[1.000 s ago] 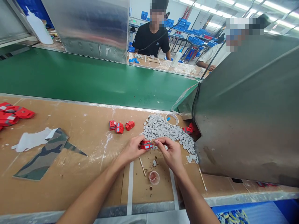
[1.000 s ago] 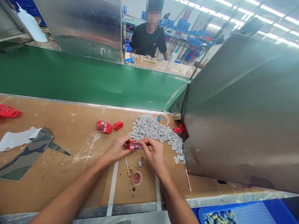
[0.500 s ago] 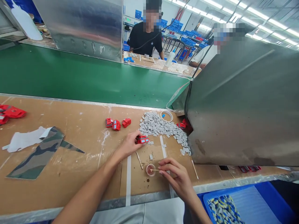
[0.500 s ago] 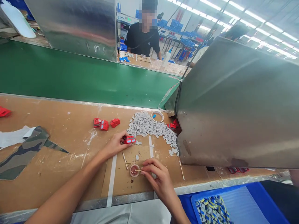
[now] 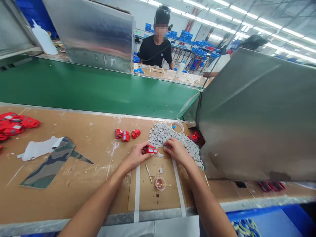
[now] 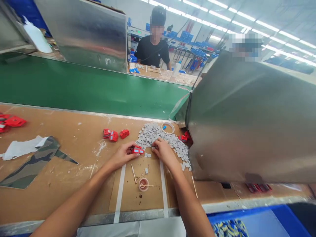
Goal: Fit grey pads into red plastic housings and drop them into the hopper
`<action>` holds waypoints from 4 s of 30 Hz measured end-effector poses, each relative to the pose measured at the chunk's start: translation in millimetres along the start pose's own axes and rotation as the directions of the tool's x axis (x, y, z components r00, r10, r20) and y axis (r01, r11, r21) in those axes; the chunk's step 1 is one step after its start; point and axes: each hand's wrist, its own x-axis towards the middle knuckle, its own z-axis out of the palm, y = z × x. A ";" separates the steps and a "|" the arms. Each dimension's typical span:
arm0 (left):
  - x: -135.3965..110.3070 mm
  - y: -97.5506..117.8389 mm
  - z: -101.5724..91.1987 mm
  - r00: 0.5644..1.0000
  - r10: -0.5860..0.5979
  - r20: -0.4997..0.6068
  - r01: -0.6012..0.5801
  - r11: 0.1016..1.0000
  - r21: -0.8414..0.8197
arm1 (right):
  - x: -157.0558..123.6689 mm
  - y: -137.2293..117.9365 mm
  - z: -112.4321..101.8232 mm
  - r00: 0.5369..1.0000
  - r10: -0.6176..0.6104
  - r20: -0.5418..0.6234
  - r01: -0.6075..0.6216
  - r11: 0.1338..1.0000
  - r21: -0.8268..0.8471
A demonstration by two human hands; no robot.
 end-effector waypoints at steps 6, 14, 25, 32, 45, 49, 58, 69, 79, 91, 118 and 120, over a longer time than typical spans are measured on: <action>0.9 4.7 1.3 0.999 -0.041 -0.011 0.039 0.986 -0.163 | -13.3 3.9 35.2 0.990 -0.035 -0.140 0.006 0.979 -0.204; 0.1 5.9 -1.9 0.995 -0.097 -0.021 0.090 0.970 -0.226 | -11.7 -10.5 31.7 0.990 0.002 -0.139 0.031 0.973 0.229; -0.1 13.0 0.9 0.993 -0.093 0.070 0.103 0.982 -0.158 | -12.5 -12.7 7.1 0.962 0.183 0.204 -0.252 0.301 0.920; 0.3 9.4 2.9 0.994 -0.092 0.066 0.106 0.961 -0.255 | -13.3 -19.1 6.5 0.961 0.157 0.227 -0.265 0.296 0.918; -0.7 10.7 7.8 0.976 -0.173 0.132 0.208 0.921 -0.329 | -26.1 -39.8 1.6 0.995 0.094 0.027 -0.073 0.533 0.843; -1.1 10.5 8.1 0.971 -0.192 0.140 0.229 0.914 -0.336 | -25.6 -37.7 9.3 0.996 0.084 0.020 -0.063 0.541 0.839; 0.2 6.6 8.0 0.968 -0.210 0.138 0.242 0.930 -0.278 | -26.7 -31.1 11.7 0.999 0.012 0.038 -0.036 0.642 0.766; -3.0 3.7 9.9 0.998 -0.051 0.044 0.048 0.997 0.060 | -31.1 -35.2 18.6 0.997 -0.054 -0.063 0.077 0.882 0.465; -6.7 6.0 10.1 0.991 0.109 -0.075 -0.086 0.962 0.259 | -26.4 -32.6 32.2 0.998 0.023 -0.053 0.019 0.742 0.670; -8.9 -0.9 7.1 0.959 0.280 -0.040 -0.235 0.868 0.437 | -20.1 -30.3 31.9 0.976 -0.110 -0.187 0.197 0.811 0.550; -9.2 -4.1 2.1 0.967 0.250 0.048 -0.240 0.839 0.489 | -11.0 -21.9 40.6 0.975 -0.141 0.172 -0.097 0.427 0.899; -11.7 -1.9 2.5 0.962 0.263 0.077 -0.264 0.815 0.516 | -13.1 -22.5 38.6 0.967 -0.154 0.204 -0.116 0.446 0.888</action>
